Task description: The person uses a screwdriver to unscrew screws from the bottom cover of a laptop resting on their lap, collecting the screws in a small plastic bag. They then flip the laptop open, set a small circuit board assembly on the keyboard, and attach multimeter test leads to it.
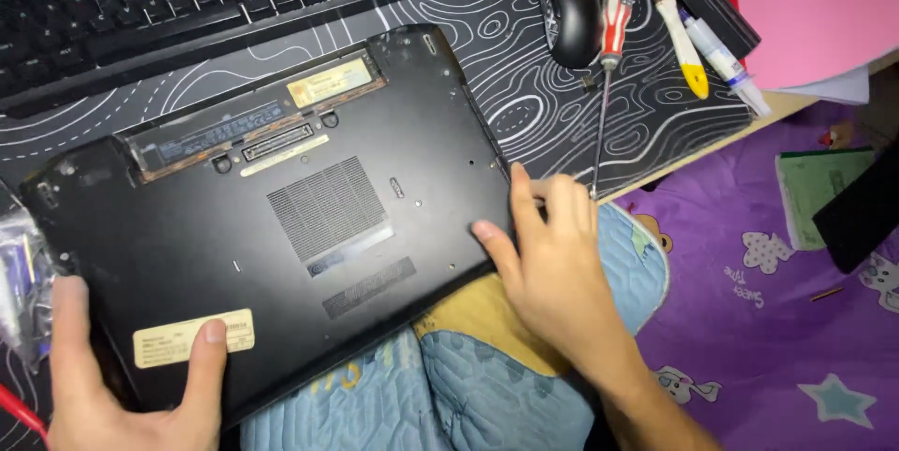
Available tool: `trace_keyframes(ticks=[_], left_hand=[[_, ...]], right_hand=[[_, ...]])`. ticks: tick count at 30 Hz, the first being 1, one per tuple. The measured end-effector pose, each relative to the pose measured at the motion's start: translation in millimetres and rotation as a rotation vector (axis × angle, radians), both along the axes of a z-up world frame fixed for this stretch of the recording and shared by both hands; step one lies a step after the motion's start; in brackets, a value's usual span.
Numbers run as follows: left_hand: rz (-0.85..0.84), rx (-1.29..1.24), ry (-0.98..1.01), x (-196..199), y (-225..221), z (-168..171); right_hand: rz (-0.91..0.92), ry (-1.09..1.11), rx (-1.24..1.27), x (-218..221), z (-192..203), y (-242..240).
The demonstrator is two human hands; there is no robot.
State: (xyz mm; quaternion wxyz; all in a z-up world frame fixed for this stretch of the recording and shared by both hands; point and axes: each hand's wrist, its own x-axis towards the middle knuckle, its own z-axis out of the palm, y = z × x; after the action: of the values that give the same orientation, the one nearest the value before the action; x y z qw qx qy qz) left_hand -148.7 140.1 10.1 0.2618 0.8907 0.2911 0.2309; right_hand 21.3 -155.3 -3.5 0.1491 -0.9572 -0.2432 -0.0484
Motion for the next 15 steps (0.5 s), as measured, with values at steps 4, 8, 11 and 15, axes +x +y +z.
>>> trace_keyframes(ticks=[4,8,11,15], left_hand=[[-0.042,0.089,-0.039,-3.4,6.8,-16.5],[-0.061,0.182,-0.113,-1.1,6.3,-24.2],[-0.083,0.289,-0.133,0.3,4.9,-22.1],[-0.250,0.473,-0.099,17.0,15.0,-18.5]], right_hand=[[0.005,-0.053,-0.183,8.7,11.9,-5.3],[-0.023,0.279,0.188,45.8,34.5,-37.9],[-0.236,0.226,0.201,87.7,33.6,-62.4],[-0.476,0.413,-0.156,136.9,36.0,-62.4]])
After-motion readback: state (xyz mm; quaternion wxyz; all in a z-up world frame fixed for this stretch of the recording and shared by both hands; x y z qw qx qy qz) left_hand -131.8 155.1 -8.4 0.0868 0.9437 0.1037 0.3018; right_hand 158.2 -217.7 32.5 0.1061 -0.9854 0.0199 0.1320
